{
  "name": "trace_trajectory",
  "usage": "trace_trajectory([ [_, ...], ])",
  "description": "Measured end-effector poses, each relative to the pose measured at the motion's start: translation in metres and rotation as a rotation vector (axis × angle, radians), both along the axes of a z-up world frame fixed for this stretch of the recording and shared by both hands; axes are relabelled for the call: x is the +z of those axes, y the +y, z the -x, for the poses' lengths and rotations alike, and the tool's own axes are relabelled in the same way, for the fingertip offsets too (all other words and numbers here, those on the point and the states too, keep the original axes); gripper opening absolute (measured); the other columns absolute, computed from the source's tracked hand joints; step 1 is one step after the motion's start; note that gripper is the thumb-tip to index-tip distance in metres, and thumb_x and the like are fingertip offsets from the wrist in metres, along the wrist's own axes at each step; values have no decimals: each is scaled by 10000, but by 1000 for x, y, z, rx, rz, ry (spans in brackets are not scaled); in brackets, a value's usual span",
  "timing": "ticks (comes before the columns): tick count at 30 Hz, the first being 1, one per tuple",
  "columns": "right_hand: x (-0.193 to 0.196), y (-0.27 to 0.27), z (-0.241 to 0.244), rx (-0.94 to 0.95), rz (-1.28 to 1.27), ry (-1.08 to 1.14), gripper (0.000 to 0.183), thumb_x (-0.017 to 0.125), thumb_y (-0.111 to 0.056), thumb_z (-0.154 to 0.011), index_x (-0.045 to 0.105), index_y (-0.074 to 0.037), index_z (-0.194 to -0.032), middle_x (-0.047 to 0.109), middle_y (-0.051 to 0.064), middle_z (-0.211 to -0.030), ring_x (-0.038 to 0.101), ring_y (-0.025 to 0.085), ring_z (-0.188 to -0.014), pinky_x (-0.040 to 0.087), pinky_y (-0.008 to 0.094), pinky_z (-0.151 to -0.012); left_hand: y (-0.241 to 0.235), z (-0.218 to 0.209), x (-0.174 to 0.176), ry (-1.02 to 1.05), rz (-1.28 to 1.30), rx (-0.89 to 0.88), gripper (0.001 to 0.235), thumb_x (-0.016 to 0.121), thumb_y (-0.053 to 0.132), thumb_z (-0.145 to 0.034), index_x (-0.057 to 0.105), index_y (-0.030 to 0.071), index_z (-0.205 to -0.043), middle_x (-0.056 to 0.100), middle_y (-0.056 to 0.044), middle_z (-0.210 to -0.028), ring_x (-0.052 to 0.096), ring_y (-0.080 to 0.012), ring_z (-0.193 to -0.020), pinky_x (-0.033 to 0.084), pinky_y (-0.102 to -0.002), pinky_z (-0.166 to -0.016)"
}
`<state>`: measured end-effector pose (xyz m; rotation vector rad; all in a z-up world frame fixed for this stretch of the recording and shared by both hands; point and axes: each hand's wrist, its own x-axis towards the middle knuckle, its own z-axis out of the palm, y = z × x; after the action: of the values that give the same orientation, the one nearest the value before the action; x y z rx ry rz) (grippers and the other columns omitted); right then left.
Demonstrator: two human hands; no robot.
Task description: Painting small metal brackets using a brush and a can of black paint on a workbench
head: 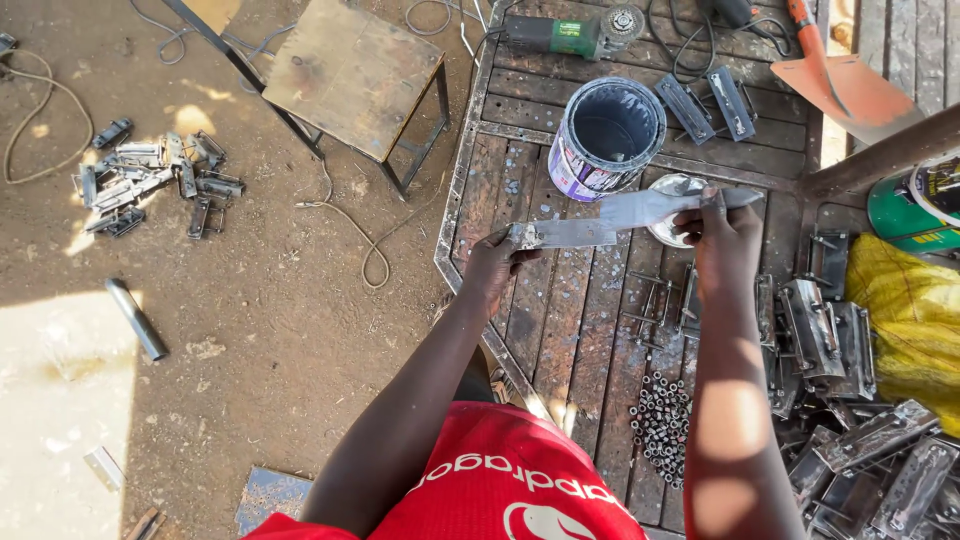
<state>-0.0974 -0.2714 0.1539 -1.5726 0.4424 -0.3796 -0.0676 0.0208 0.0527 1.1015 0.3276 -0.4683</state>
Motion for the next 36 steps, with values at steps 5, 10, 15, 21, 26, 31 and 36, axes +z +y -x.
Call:
trace_trajectory([
  [5,28,18,0,-8,-10,-1,191,600,-274,-1134,582,-131,-1010,703,78,-785,711,122,-667,505,172,-589,-3,-2,6,10,1,49,343,554,137,-1009,619,8,-1321,728,-106,-1080,798,-267,-859,430,-157,-615],
  [10,32,1,-23,11,86,-21,130,634,-218,-1126,611,-134,-1029,715,102,-848,713,141,-695,489,184,-586,10,-10,31,-17,19,92,361,630,170,-994,633,8,-1316,739,-110,-1055,801,-262,-846,435,-156,-605],
  [15,37,1,-71,90,331,60,122,569,-142,-1097,660,-61,-1100,729,119,-928,689,150,-756,490,244,-664,28,-31,42,0,2,172,302,680,200,-974,689,46,-1234,759,-107,-984,801,-282,-847,484,-186,-635],
  [21,-7,8,-160,275,581,271,214,601,-162,-1064,731,1,-1114,701,177,-806,660,250,-639,514,394,-550,47,-75,31,40,-29,209,241,638,190,-979,682,67,-1181,778,-99,-900,799,-217,-790,502,-148,-612],
  [26,-36,24,-208,417,813,451,347,621,-207,-1050,681,18,-1307,725,193,-877,698,352,-733,574,526,-627,65,-110,17,33,-55,224,205,675,212,-962,715,107,-1133,787,-126,-938,798,-225,-825,516,-140,-605],
  [31,-61,30,-227,419,1175,629,303,633,-252,-1009,751,-65,-1215,733,107,-784,726,310,-700,618,495,-612,76,-130,36,39,-115,232,169,675,259,-963,736,155,-1082,785,-112,-824,764,-122,-718,476,-119,-578],
  [36,-61,34,-232,452,981,629,379,588,-225,-1005,716,36,-1248,731,206,-811,710,386,-677,567,539,-611,74,-144,43,30,-99,234,163,662,250,-973,736,143,-1072,798,-111,-922,790,-168,-804,501,-130,-609],
])
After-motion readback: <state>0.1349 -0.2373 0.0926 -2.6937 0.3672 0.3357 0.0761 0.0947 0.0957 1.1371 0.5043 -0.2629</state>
